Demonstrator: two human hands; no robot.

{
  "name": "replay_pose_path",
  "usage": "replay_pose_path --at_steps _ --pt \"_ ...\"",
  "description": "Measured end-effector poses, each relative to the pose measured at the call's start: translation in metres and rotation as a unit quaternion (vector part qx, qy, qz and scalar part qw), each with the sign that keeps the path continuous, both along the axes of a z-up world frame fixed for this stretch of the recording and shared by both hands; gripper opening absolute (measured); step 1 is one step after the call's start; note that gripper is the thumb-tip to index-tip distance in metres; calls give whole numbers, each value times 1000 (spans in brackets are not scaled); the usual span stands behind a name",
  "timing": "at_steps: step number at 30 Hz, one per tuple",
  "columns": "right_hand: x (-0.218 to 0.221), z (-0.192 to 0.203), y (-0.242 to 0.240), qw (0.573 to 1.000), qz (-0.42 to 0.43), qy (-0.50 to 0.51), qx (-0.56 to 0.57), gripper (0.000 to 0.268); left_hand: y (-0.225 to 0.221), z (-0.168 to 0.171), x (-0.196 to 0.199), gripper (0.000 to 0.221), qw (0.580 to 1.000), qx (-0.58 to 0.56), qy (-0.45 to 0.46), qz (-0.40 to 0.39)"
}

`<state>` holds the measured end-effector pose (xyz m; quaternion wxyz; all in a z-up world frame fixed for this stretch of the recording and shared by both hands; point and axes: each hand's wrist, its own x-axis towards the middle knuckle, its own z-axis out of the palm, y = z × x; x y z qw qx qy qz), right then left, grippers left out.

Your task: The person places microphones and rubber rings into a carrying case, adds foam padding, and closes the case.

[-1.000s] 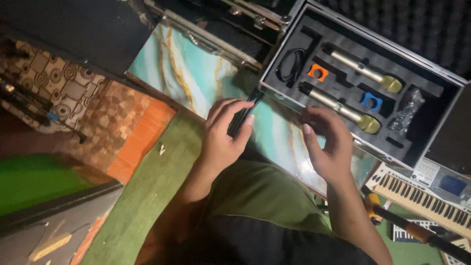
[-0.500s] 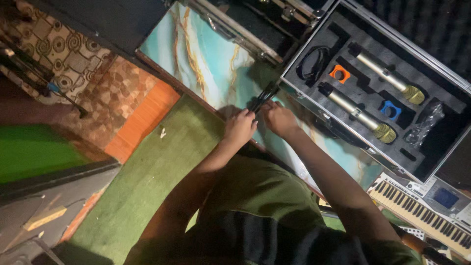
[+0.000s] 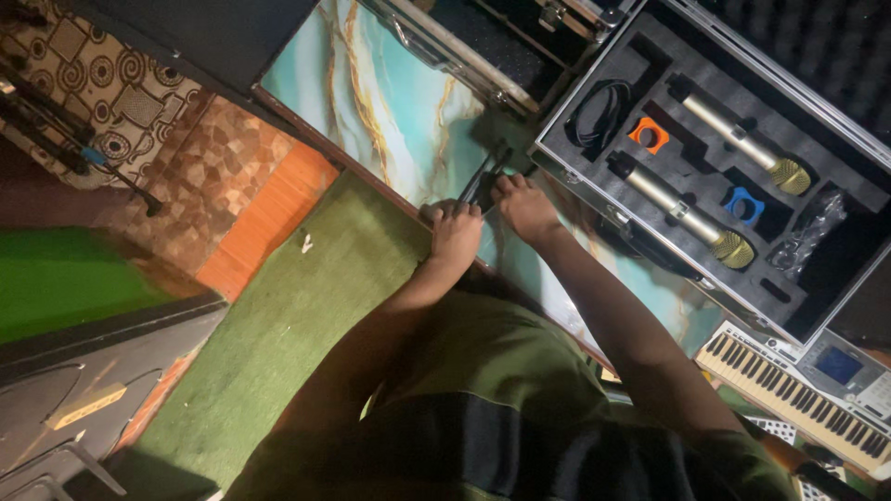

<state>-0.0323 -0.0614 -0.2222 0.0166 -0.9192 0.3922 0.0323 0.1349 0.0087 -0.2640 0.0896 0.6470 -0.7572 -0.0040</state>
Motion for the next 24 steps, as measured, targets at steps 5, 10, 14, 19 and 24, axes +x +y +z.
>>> replay_pose_path --at_steps 5,10,14,19,24 --pt "-16 12 12 997 12 1 -72 31 1 31 -4 16 999 22 -22 -12" --pt "-40 66 47 997 -34 -67 -21 26 20 106 1 18 997 11 67 -38" --pt "-67 132 85 972 -51 -229 -13 23 36 182 6 16 980 50 178 -71" --pt "-110 207 120 925 -118 -361 15 19 34 260 -1 12 946 17 273 -176" --pt "-157 250 157 889 -252 -381 3 20 15 302 -28 11 899 2 336 -282"
